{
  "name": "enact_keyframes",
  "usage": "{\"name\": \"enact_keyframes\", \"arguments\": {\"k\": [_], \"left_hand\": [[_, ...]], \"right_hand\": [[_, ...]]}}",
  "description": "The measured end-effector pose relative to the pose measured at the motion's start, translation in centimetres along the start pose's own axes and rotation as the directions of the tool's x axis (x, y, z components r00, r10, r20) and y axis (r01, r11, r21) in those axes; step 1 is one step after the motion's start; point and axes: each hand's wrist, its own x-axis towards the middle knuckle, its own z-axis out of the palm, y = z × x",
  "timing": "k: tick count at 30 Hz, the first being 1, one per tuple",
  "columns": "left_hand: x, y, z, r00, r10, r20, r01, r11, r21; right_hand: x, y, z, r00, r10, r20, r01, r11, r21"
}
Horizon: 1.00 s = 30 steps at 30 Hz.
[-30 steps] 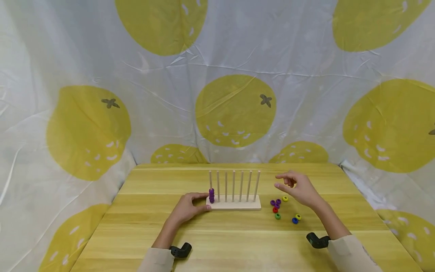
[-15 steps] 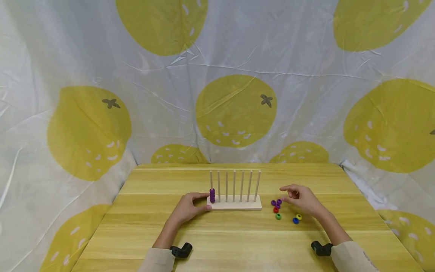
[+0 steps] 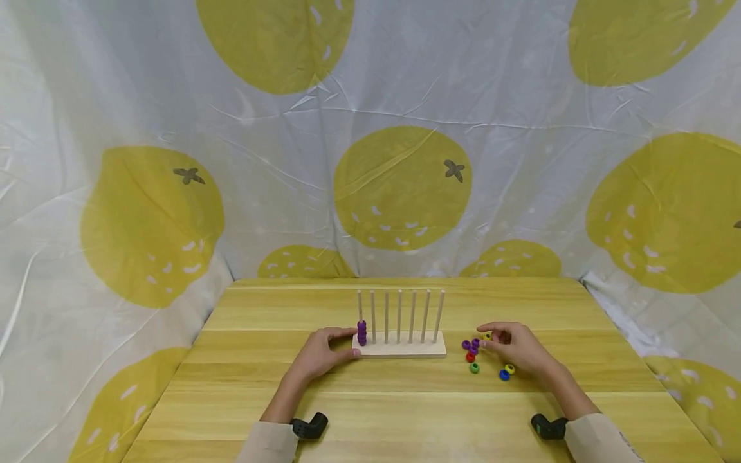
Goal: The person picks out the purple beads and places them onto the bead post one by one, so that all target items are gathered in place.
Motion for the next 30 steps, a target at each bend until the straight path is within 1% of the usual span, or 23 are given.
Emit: {"name": "enact_keyframes", "arguments": {"k": [5, 13, 20, 30], "left_hand": [[0.01, 0.04, -0.03, 1.0, -0.001, 0.0, 0.001, 1.0, 0.006], [0.01, 0.06, -0.03, 1.0, 0.012, 0.006, -0.012, 1.0, 0.02], [0.03, 0.02, -0.01, 1.0, 0.018, -0.001, -0.018, 0.999, 0.034], [-0.05, 0.03, 0.0, 1.0, 0.02, -0.002, -0.02, 1.0, 0.02]], "right_hand": [[0.15, 0.4, 0.29, 1.0, -0.02, 0.012, 0.02, 0.999, -0.025], [0.14, 0.36, 0.53, 0.999, -0.047, 0.026, 0.048, 0.998, -0.036], [0.16, 0.44, 0.77, 0.999, -0.032, 0.03, 0.033, 0.998, -0.049], [0.2, 0.35, 0.96, 1.0, 0.006, 0.026, -0.005, 0.999, -0.042]]}}
